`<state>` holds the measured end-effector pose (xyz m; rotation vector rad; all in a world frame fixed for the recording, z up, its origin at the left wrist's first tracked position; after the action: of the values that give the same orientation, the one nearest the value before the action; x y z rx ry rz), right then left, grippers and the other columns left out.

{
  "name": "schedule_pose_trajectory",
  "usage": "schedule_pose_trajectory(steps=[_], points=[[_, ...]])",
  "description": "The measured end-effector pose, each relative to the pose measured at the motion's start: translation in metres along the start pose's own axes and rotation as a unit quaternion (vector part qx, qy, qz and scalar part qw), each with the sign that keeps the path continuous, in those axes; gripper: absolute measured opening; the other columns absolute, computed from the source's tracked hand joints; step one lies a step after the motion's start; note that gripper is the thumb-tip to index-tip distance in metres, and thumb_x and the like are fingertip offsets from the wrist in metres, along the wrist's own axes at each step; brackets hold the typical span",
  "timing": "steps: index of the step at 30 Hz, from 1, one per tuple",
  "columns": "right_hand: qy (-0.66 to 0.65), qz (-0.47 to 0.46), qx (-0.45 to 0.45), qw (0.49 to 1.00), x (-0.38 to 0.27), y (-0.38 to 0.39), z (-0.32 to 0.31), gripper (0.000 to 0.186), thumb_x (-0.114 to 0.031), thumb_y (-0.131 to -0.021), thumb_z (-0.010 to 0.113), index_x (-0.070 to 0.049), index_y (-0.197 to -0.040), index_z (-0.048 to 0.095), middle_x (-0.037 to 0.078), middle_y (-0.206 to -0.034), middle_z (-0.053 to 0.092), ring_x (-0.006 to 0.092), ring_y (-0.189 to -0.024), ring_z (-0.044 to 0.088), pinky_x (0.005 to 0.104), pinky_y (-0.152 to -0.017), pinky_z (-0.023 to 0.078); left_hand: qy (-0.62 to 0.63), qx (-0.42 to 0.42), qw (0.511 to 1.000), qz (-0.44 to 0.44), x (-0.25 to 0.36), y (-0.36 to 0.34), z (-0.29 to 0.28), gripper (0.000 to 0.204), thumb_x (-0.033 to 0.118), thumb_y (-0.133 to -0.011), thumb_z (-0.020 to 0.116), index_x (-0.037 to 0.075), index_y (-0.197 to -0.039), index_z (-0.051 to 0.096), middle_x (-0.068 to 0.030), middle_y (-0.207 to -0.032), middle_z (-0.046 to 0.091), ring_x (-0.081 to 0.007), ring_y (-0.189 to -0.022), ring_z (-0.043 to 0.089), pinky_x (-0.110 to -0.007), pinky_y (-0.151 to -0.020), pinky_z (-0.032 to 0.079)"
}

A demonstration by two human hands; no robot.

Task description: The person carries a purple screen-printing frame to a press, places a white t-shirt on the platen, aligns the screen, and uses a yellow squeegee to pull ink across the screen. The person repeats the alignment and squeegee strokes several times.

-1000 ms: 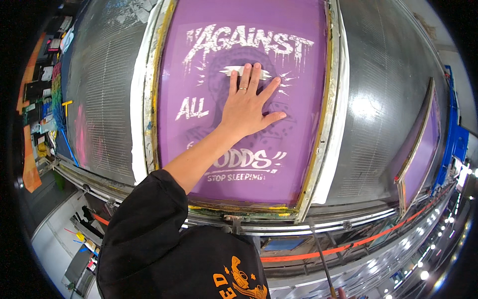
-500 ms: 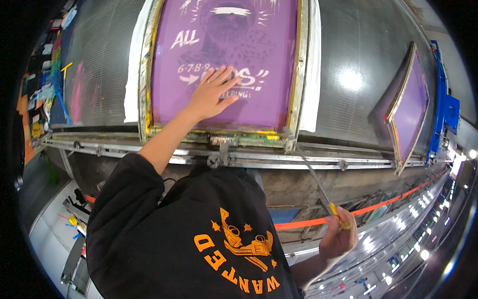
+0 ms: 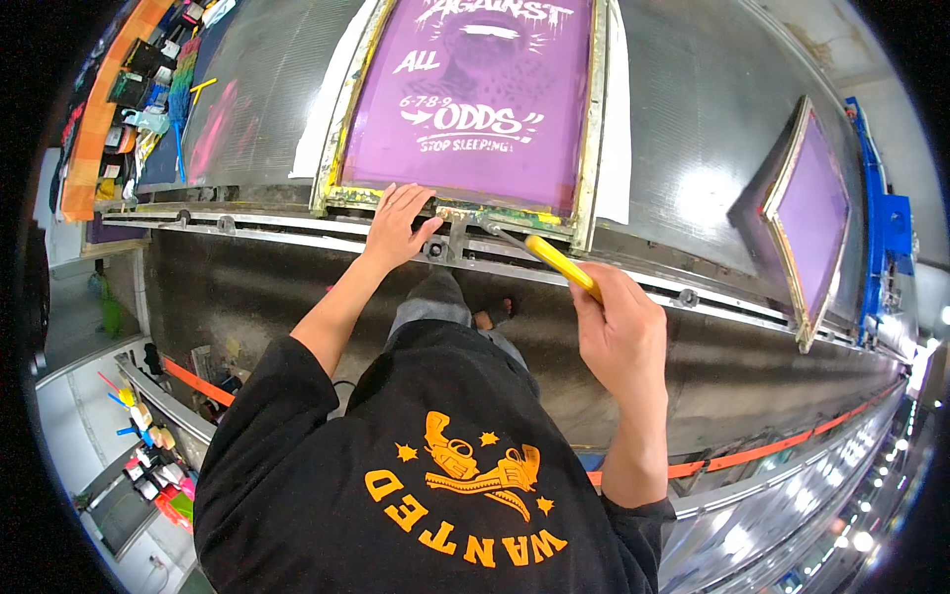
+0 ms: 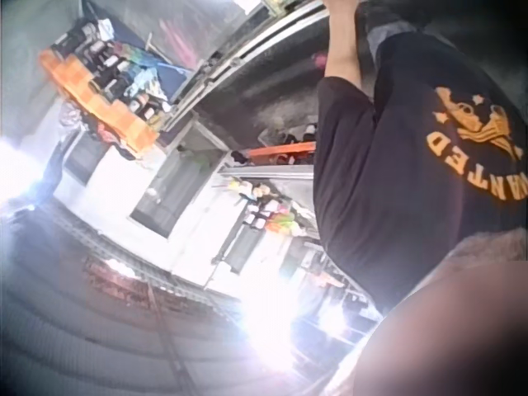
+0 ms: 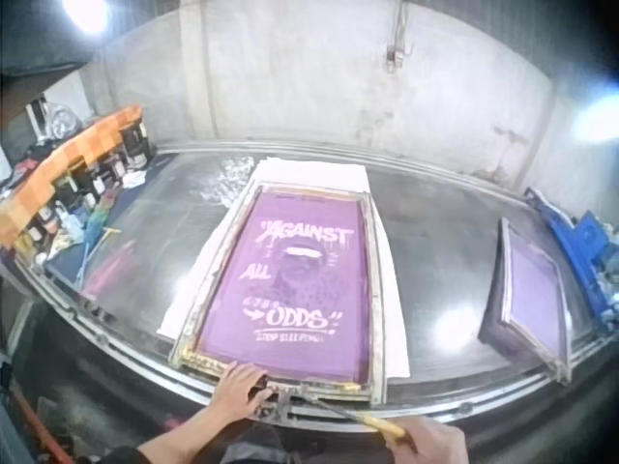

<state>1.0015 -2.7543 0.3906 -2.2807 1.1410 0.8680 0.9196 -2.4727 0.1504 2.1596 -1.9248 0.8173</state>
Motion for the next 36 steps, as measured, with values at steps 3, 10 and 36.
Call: schedule_pose_trajectory(steps=[3,10,36], points=[[0.027,-0.004,-0.018,0.999,-0.018,0.000,0.007,0.012,-0.002,-0.093,0.071,0.000,-0.104,0.069,0.016,-0.096,0.074,0.0330,-0.078,0.071,0.0344,-0.068,0.056,0.008,0.006,1.000,0.004,0.004,-0.001,-0.004,0.055,0.044,-0.096,0.068,0.005,-0.134,0.063,-0.0154,-0.133,0.064,-0.0337,-0.131,0.054,-0.051,-0.120,0.032],[0.078,0.024,-0.026,0.996,-0.036,-0.008,0.028,0.013,-0.005,-0.094,0.068,0.000,-0.106,0.068,0.017,-0.095,0.072,0.0348,-0.079,0.071,0.0382,-0.069,0.055,0.033,0.029,0.999,0.017,0.002,0.000,-0.010,0.053,0.042,-0.095,0.070,0.005,-0.132,0.064,-0.0121,-0.129,0.066,-0.0299,-0.126,0.057,-0.048,-0.116,0.035],[-0.279,0.129,-0.051,0.950,-0.030,-0.095,0.089,0.040,-0.029,-0.108,0.056,0.006,-0.123,0.067,0.013,-0.100,0.070,0.0231,-0.097,0.066,0.0384,-0.086,0.053,0.111,0.042,0.992,0.045,-0.003,-0.002,-0.023,0.042,0.023,-0.090,0.072,0.009,-0.129,0.066,-0.0083,-0.119,0.065,-0.0283,-0.119,0.058,-0.047,-0.113,0.038]])
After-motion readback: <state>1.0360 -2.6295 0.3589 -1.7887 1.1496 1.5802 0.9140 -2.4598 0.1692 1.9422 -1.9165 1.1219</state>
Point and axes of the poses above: each hand's wrist, its own y-axis away from the middle knuckle, its own z-axis out of the palm, x = y × z, the point moved 10 cm from there along -y, towards the middle knuckle
